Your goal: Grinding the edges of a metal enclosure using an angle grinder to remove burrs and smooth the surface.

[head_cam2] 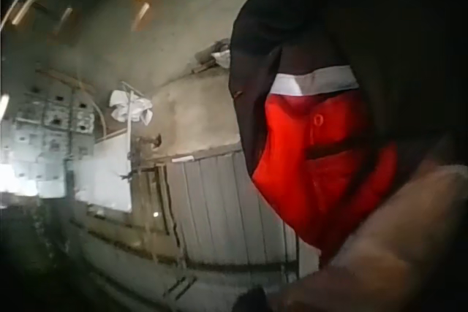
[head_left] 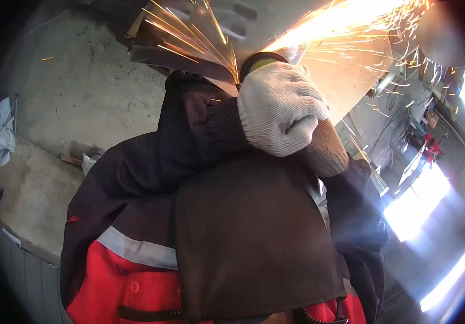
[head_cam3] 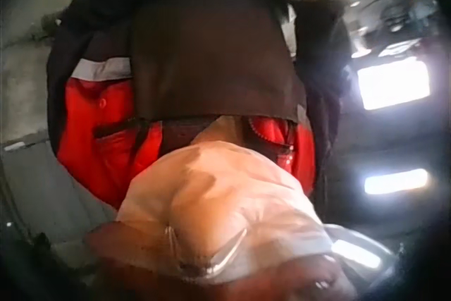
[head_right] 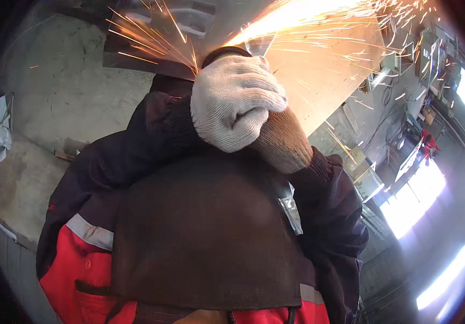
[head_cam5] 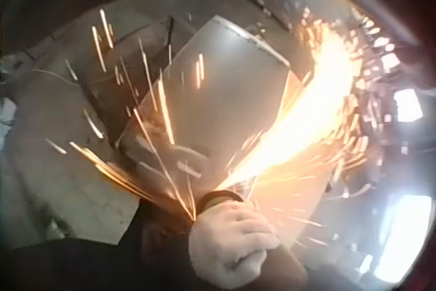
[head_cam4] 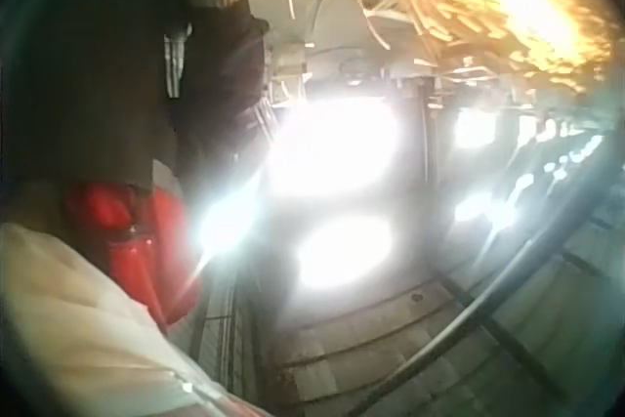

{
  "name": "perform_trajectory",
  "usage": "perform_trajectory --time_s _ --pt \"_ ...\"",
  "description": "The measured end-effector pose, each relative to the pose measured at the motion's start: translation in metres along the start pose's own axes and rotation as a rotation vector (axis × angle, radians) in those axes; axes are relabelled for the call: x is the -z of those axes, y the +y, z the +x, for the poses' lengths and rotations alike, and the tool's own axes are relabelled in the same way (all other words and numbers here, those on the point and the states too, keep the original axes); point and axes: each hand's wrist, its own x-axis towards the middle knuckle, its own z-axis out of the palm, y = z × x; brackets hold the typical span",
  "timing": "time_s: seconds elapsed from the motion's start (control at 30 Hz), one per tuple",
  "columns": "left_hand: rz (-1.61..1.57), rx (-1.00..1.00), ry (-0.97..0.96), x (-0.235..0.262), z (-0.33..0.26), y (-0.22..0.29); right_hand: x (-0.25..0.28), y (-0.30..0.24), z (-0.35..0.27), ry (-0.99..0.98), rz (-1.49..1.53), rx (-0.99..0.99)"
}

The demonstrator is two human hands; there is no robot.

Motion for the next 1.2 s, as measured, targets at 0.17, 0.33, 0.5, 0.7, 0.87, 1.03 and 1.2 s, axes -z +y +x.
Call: perform_trajectory --time_s 0.17,0.33,0.5,0.7,0.87,1.03,1.2 --pt "-0.002 0.037 -0.101 -0.012 -0.003 0.004 -0.008 0.011 -0.012 0.109 -0.259 0.094" --pt "-0.019 0.032 -0.078 0.001 0.001 0.006 -0.005 0.017 -0.007 0.103 -0.258 0.076" --pt "0.031 0.003 -0.052 -0.012 0.001 0.0 -0.006 0.016 -0.01 0.079 0.0 0.058" --pt "0.074 -0.01 0.04 -0.001 -0.002 -0.004 -0.012 -0.002 0.001 0.093 0.266 0.067" --pt "0.056 -0.022 0.051 0.016 0.002 -0.004 -0.012 -0.004 0.011 0.078 -0.114 0.02" --pt "0.048 0.062 -0.16 0.016 0.003 0.009 -0.014 -0.007 0.0 0.146 0.268 -0.026" --pt "0.096 0.108 -0.065 0.031 -0.001 0.009 -0.016 -0.008 0.02 0.058 -0.039 0.074"
